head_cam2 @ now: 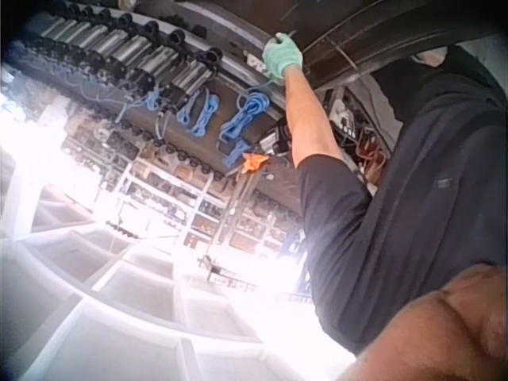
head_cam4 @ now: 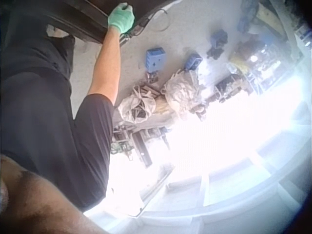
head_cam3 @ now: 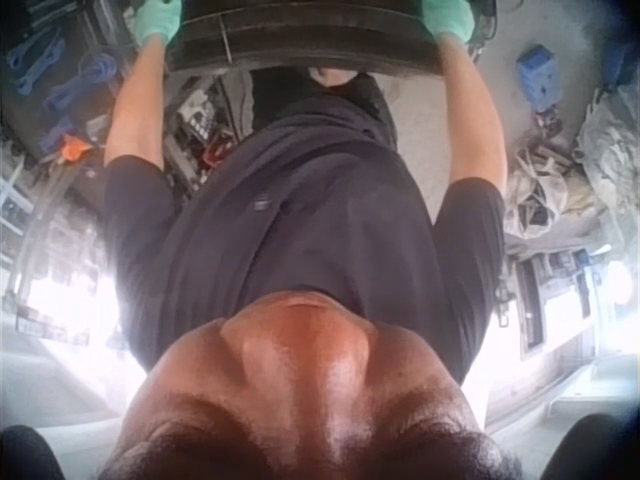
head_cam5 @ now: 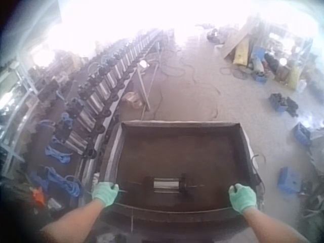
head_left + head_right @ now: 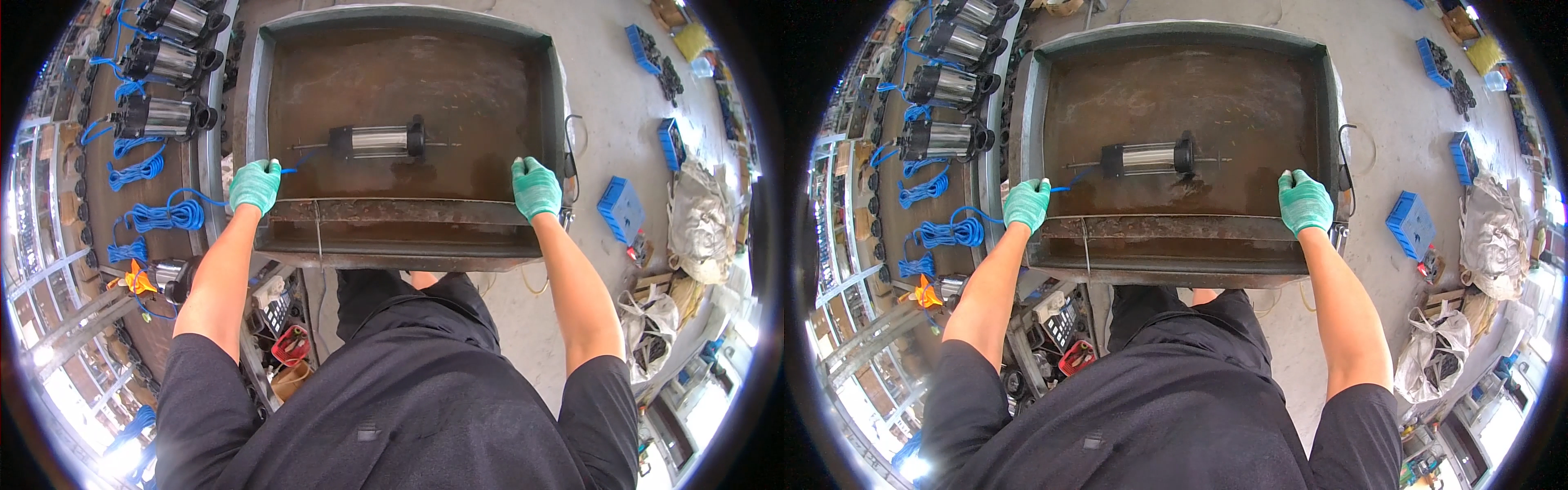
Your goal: The person tests a mechanical pump by submerging it in a water tank, lifting it out, and then placing it on a workbench with other pumps.
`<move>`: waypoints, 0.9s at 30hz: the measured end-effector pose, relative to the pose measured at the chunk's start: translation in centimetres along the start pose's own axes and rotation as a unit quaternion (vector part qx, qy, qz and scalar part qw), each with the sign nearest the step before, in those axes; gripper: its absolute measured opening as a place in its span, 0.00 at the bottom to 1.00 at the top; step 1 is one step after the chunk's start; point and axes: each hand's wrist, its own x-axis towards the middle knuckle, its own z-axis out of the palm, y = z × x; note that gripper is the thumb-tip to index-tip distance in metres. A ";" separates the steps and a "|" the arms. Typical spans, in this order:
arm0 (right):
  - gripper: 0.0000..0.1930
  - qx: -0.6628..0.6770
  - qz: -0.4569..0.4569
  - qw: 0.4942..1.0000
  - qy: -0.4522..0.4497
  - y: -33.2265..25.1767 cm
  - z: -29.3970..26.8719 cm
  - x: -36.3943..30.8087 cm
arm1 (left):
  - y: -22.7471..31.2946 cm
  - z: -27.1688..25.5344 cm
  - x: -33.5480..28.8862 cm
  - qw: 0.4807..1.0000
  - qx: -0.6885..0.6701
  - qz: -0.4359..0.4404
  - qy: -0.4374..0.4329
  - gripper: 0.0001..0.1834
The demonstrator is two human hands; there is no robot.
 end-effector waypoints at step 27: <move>0.21 0.029 0.008 1.000 0.003 -0.3 -0.6 -0.4 | -0.3 0.6 -0.4 0.996 -0.014 0.048 0.080 0.20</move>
